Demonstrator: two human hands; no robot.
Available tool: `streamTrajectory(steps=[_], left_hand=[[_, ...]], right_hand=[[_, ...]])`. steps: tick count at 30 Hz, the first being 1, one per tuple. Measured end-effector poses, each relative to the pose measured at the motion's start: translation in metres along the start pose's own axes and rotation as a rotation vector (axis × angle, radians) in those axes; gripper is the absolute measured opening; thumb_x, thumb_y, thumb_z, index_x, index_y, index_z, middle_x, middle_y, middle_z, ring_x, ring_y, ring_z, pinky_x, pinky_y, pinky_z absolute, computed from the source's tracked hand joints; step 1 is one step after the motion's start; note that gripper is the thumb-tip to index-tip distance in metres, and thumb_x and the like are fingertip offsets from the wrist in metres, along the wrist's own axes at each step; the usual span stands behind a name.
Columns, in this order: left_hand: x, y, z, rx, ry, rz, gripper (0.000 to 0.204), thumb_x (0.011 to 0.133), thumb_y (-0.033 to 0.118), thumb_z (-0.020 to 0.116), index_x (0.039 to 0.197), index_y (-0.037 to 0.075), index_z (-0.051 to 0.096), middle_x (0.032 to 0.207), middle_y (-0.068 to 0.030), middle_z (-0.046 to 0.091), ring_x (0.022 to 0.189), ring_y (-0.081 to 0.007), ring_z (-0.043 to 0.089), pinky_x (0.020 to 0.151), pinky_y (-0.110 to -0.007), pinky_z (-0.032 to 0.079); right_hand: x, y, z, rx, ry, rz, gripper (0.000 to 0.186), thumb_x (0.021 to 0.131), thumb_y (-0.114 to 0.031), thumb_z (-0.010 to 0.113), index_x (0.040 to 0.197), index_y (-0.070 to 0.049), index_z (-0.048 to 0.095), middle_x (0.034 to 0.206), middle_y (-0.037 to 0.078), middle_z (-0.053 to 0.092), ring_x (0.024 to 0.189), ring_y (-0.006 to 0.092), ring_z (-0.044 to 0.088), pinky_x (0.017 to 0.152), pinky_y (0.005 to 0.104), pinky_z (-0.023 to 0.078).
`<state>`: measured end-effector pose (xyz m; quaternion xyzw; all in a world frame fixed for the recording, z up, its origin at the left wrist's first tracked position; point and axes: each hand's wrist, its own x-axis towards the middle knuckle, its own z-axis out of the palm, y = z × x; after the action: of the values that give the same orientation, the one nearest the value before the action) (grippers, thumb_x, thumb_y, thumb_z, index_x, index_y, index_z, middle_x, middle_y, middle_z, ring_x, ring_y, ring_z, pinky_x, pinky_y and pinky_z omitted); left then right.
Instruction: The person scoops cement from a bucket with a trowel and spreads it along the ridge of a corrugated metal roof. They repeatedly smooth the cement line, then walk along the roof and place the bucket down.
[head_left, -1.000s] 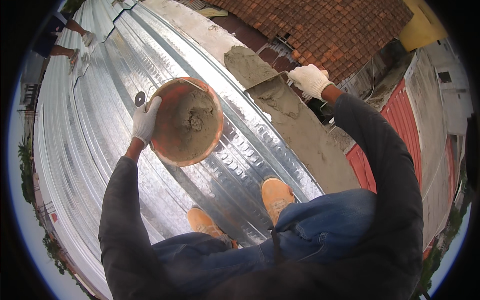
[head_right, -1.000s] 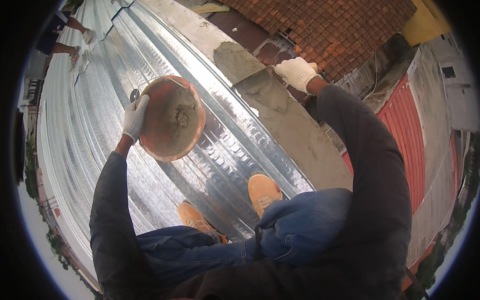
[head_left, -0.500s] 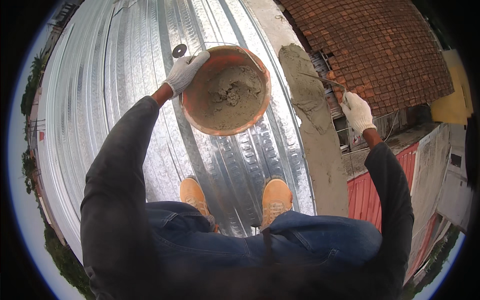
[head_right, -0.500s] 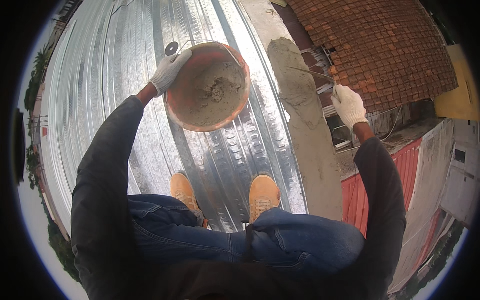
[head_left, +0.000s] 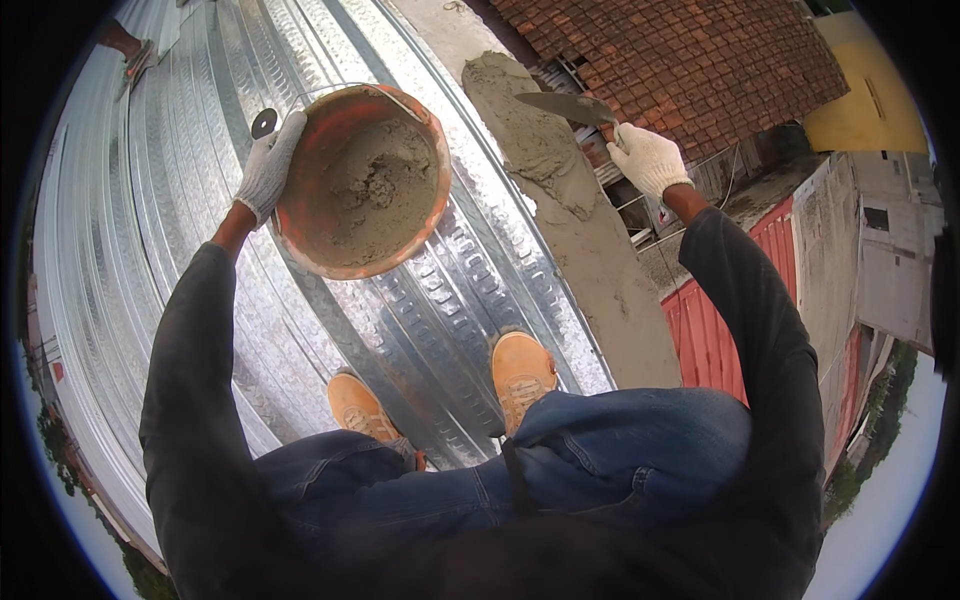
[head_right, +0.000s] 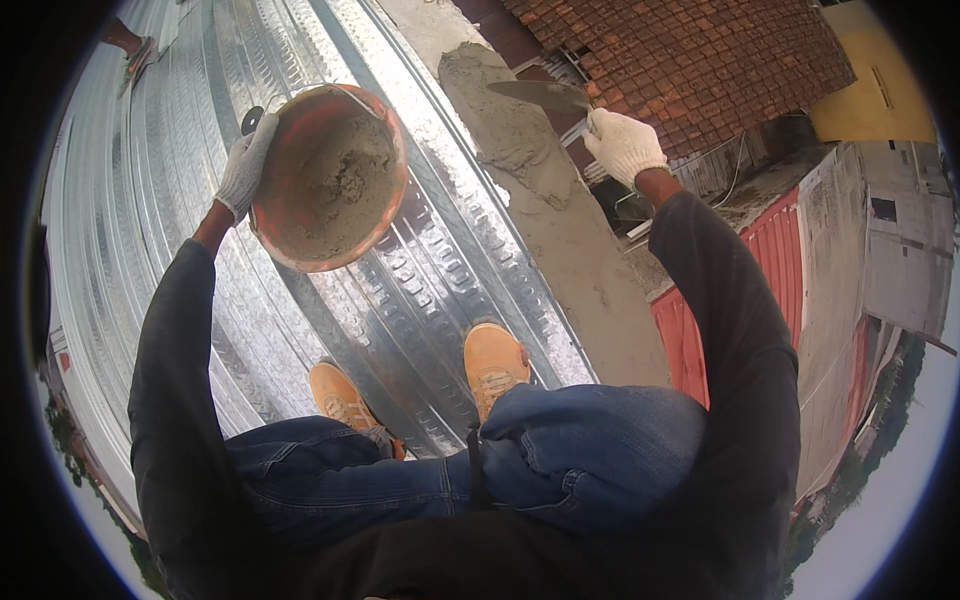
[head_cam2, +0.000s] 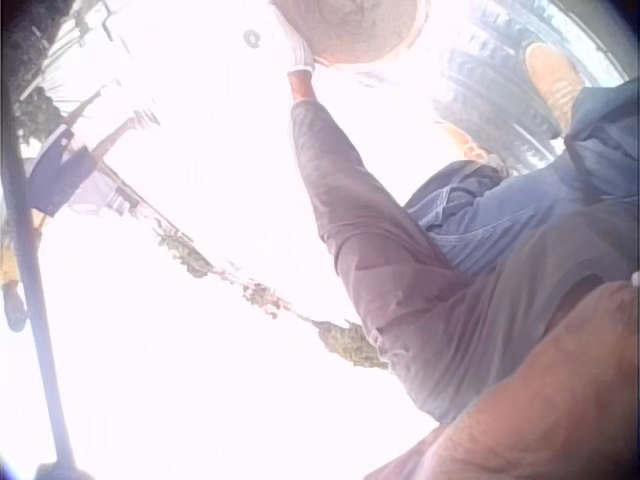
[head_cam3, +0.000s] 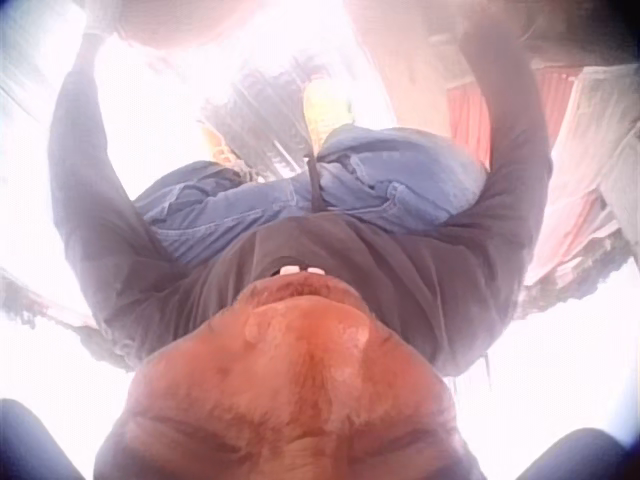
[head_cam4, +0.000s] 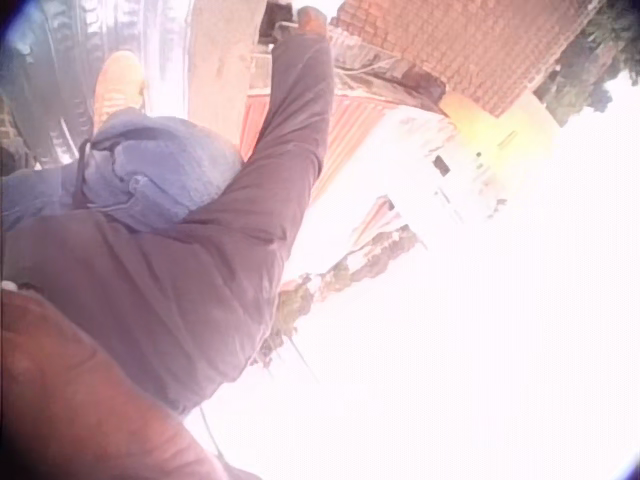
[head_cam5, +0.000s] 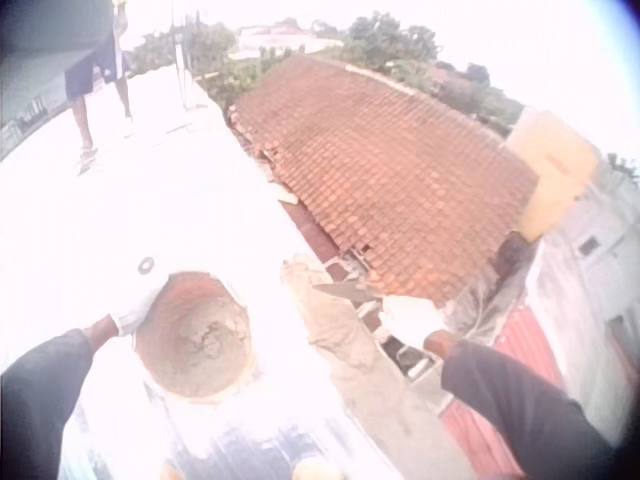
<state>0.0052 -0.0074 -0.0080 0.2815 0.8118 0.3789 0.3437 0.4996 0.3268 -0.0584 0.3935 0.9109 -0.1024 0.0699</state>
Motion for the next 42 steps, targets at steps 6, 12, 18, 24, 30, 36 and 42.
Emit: streamTrajectory(steps=[6, 12, 18, 24, 30, 36, 42], left_hand=[[0.013, -0.004, 0.001, -0.002, -0.035, 0.016, 0.076, 0.115, 0.065, 0.06, 0.136, -0.006, 0.077, 0.119, -0.0086, 0.08, 0.108, -0.014, 0.071, 0.096, -0.032, 0.056], [0.007, 0.002, 0.006, -0.017, -0.024, 0.018, 0.074, 0.115, 0.063, 0.061, 0.137, -0.006, 0.077, 0.121, -0.0082, 0.08, 0.109, -0.0138, 0.071, 0.097, -0.032, 0.056], [0.004, 0.006, 0.003, -0.035, -0.041, 0.033, 0.072, 0.116, 0.061, 0.062, 0.138, -0.006, 0.076, 0.123, -0.0081, 0.079, 0.112, -0.0143, 0.072, 0.1, -0.032, 0.056], [0.01, 0.005, 0.007, -0.027, -0.043, 0.009, 0.073, 0.115, 0.062, 0.062, 0.14, -0.006, 0.076, 0.124, -0.0091, 0.08, 0.112, -0.0152, 0.073, 0.101, -0.032, 0.056], [0.011, -0.003, 0.002, -0.037, -0.077, 0.033, 0.074, 0.114, 0.064, 0.063, 0.138, -0.005, 0.077, 0.122, -0.0095, 0.081, 0.11, -0.015, 0.073, 0.1, -0.033, 0.057], [0.009, 0.0, 0.003, 0.029, -0.088, 0.029, 0.076, 0.113, 0.067, 0.062, 0.137, -0.003, 0.078, 0.121, -0.0103, 0.081, 0.107, -0.0145, 0.074, 0.099, -0.033, 0.058], [0.01, -0.008, -0.001, 0.0, -0.059, 0.058, 0.077, 0.113, 0.067, 0.063, 0.14, -0.004, 0.077, 0.122, -0.0106, 0.081, 0.108, -0.0151, 0.075, 0.1, -0.033, 0.059]], right_hand=[[-0.011, 0.017, 0.018, -0.006, 0.01, -0.07, 0.031, 0.105, -0.036, 0.072, 0.117, -0.008, 0.069, 0.105, 0.017, 0.079, 0.102, 0.0429, 0.077, 0.087, 0.0556, 0.06], [-0.047, 0.037, 0.023, -0.254, 0.055, -0.297, 0.022, 0.106, -0.03, 0.071, 0.11, -0.008, 0.07, 0.095, 0.017, 0.076, 0.088, 0.0395, 0.079, 0.075, 0.0515, 0.063], [-0.079, 0.049, 0.014, -0.233, -0.035, -0.313, 0.026, 0.106, -0.033, 0.071, 0.105, -0.008, 0.067, 0.097, 0.017, 0.071, 0.091, 0.0417, 0.074, 0.079, 0.055, 0.059], [-0.081, 0.052, -0.004, -0.116, 0.033, -0.216, 0.024, 0.106, -0.033, 0.071, 0.106, -0.009, 0.067, 0.1, 0.016, 0.071, 0.096, 0.0406, 0.073, 0.082, 0.0536, 0.058], [-0.082, 0.069, -0.036, -0.212, -0.1, -0.279, 0.024, 0.104, -0.032, 0.07, 0.108, -0.008, 0.071, 0.106, 0.016, 0.074, 0.102, 0.0405, 0.074, 0.087, 0.0525, 0.059], [-0.062, 0.064, -0.041, -0.426, -0.323, -0.533, 0.03, 0.104, -0.038, 0.072, 0.102, -0.009, 0.076, 0.1, 0.015, 0.075, 0.098, 0.0369, 0.077, 0.086, 0.0528, 0.061], [0.012, 0.012, -0.044, -0.552, -0.343, -0.619, 0.039, 0.109, -0.048, 0.066, 0.105, -0.009, 0.076, 0.098, 0.014, 0.076, 0.097, 0.0364, 0.078, 0.084, 0.0532, 0.062]])
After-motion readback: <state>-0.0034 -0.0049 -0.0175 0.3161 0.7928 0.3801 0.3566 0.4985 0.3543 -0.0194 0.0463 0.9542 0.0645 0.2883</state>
